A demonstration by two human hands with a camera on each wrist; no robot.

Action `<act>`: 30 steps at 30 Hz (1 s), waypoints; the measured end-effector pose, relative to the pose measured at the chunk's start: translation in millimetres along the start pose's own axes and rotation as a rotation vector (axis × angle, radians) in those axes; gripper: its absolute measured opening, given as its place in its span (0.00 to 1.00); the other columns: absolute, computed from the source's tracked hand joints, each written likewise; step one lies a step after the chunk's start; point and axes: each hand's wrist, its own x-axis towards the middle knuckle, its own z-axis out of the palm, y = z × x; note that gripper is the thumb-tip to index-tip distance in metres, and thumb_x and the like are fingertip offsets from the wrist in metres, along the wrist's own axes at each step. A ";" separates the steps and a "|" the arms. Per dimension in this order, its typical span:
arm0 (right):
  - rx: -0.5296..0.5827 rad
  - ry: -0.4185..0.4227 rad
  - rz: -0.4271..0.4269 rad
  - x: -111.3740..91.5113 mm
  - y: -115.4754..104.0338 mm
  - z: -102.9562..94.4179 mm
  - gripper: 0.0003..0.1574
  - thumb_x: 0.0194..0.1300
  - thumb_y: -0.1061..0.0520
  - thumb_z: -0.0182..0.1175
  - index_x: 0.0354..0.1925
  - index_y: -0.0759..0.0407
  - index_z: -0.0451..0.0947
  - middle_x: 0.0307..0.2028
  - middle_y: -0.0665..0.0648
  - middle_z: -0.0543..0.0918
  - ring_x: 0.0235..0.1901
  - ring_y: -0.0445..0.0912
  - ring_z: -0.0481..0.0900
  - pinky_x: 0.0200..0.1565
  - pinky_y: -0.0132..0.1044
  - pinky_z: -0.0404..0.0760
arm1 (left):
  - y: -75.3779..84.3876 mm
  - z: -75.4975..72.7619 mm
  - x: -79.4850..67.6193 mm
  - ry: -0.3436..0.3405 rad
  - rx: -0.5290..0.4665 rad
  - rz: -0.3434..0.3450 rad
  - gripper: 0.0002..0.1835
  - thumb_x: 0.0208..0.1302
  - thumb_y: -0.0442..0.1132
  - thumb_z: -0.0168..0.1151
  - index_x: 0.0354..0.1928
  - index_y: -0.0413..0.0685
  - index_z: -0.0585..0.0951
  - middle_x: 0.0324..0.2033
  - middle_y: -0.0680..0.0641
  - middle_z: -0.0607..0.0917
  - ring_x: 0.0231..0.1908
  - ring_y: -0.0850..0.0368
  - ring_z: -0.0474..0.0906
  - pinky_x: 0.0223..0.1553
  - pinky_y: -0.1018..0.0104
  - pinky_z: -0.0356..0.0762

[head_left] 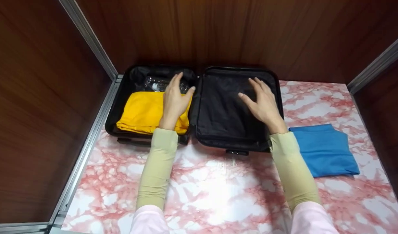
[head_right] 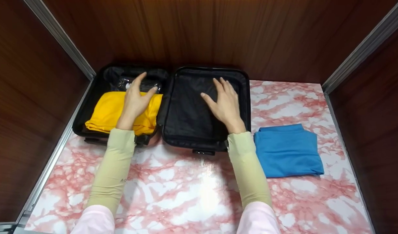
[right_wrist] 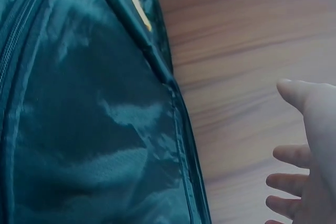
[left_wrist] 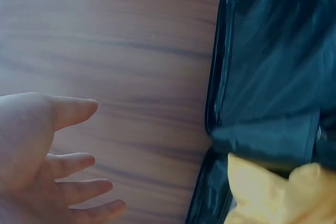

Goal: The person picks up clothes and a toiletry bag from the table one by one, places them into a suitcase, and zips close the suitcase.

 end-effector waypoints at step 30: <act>0.042 0.112 0.077 -45.5 60.2 -54.5 0.46 0.72 0.40 0.60 0.77 0.59 0.61 0.75 0.66 0.60 0.73 0.66 0.54 0.70 0.66 0.48 | 63.0 74.6 -21.1 -0.172 -0.063 0.124 0.34 0.72 0.52 0.63 0.76 0.51 0.68 0.72 0.47 0.69 0.69 0.50 0.66 0.68 0.54 0.63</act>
